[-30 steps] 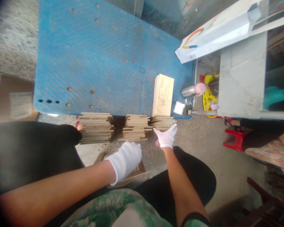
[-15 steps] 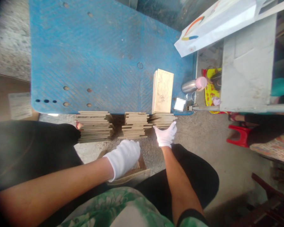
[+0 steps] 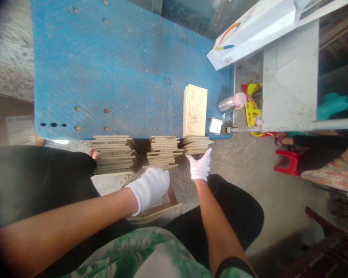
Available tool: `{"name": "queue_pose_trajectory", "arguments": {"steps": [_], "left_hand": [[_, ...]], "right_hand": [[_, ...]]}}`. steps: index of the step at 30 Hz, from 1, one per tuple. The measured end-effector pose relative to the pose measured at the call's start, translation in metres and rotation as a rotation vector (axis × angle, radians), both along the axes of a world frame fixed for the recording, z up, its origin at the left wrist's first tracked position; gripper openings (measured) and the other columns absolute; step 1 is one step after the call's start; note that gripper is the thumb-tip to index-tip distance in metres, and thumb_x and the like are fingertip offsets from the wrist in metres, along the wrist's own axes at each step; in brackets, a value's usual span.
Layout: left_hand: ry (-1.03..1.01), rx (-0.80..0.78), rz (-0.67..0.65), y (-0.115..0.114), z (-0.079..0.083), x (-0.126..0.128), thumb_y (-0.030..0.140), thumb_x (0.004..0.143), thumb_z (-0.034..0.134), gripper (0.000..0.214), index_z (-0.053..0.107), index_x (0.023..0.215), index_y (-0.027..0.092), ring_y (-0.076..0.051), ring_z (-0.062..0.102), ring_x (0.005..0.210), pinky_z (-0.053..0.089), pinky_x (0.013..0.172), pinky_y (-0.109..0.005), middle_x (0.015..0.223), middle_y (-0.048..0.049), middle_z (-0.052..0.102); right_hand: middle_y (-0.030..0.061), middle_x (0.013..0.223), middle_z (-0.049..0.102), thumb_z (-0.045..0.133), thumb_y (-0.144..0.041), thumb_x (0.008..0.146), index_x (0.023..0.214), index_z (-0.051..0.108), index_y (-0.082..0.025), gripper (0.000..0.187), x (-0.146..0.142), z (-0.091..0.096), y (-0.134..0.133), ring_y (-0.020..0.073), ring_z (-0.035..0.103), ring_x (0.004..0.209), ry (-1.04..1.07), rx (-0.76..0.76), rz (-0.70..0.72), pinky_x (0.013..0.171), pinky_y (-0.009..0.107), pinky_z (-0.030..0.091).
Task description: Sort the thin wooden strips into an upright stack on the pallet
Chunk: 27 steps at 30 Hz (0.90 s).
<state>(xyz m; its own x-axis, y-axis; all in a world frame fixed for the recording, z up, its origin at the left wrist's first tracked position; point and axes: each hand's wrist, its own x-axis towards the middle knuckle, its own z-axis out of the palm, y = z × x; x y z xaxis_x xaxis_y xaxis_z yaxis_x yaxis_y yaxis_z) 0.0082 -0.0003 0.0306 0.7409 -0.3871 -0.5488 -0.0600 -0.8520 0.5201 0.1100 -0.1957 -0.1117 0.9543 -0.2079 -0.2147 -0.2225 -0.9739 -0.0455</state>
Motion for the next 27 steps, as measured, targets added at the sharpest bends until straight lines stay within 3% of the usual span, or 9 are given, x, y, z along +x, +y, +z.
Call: {"name": "queue_pose_trajectory", "arguments": {"steps": [3, 9, 13, 17, 20, 23, 27], "left_hand": [[0.002, 0.012, 0.004, -0.001, -0.001, -0.002, -0.003, 0.087, 0.036, 0.03, 0.064, 0.097, -0.002, -0.033, 0.07, 0.082, 0.046, 0.062, -0.036, 0.084, -0.0255, 0.068], [0.037, -0.014, 0.004, -0.001, 0.004, 0.003, -0.001, 0.088, 0.041, 0.026, 0.064, 0.1, -0.001, -0.034, 0.07, 0.087, 0.049, 0.066, -0.039, 0.087, -0.0258, 0.069], [0.07, -0.016, -0.026, 0.001, 0.007, 0.005, -0.002, 0.088, 0.037, 0.031, 0.065, 0.102, -0.002, -0.036, 0.069, 0.091, 0.05, 0.067, -0.04, 0.091, -0.0266, 0.069], [0.045, -0.023, -0.011, 0.002, 0.01, 0.003, -0.001, 0.087, 0.039, 0.029, 0.065, 0.101, -0.002, -0.035, 0.069, 0.09, 0.049, 0.067, -0.039, 0.089, -0.0262, 0.069], [0.008, -0.028, 0.013, 0.003, 0.011, 0.0, 0.0, 0.086, 0.044, 0.024, 0.065, 0.097, 0.0, -0.033, 0.069, 0.087, 0.049, 0.066, -0.038, 0.087, -0.0246, 0.069], [-0.026, -0.025, 0.021, 0.004, 0.012, -0.002, 0.001, 0.086, 0.045, 0.022, 0.066, 0.095, 0.001, -0.031, 0.069, 0.083, 0.049, 0.066, -0.037, 0.084, -0.0227, 0.069], [-0.029, -0.019, 0.003, 0.004, 0.008, -0.002, 0.0, 0.086, 0.045, 0.023, 0.066, 0.095, 0.0, -0.032, 0.069, 0.084, 0.05, 0.066, -0.038, 0.085, -0.0235, 0.069]], "right_hand": [[0.0177, 0.145, 0.043, 0.067, -0.07, 0.067, 0.155, 0.015, -0.024, 0.112, -0.005, 0.002, -0.006, 0.0386, 0.056, 0.117, -0.001, -0.018, 0.084, 0.097, 0.05, 0.044], [0.0181, 0.144, 0.044, 0.063, -0.066, 0.074, 0.153, 0.022, -0.017, 0.102, -0.005, 0.006, -0.015, 0.0344, 0.051, 0.124, -0.047, -0.037, 0.248, 0.102, 0.044, 0.041], [0.0152, 0.141, 0.05, 0.061, -0.068, 0.075, 0.147, 0.039, -0.018, 0.09, -0.006, 0.012, -0.015, 0.0323, 0.057, 0.118, -0.064, -0.062, 0.208, 0.099, 0.042, 0.044], [0.0112, 0.117, 0.066, 0.06, -0.068, 0.077, 0.124, 0.062, -0.021, 0.066, -0.008, 0.022, -0.019, 0.0291, 0.065, 0.101, 0.071, -0.123, 0.206, 0.09, 0.041, 0.049], [0.0072, 0.107, 0.07, 0.06, -0.065, 0.08, 0.108, 0.07, -0.025, 0.05, -0.009, 0.028, -0.024, 0.0272, 0.067, 0.095, 0.254, -0.159, 0.413, 0.086, 0.038, 0.05], [0.0053, 0.113, 0.07, 0.058, -0.053, 0.087, 0.112, 0.07, -0.026, 0.038, -0.009, 0.028, -0.028, 0.0246, 0.066, 0.1, 0.365, -0.145, 0.647, 0.09, 0.035, 0.049], [0.0063, 0.117, 0.069, 0.057, -0.042, 0.09, 0.117, 0.069, -0.023, 0.035, -0.002, 0.029, -0.032, 0.0239, 0.066, 0.103, 0.371, -0.126, 0.745, 0.093, 0.035, 0.048]]}}
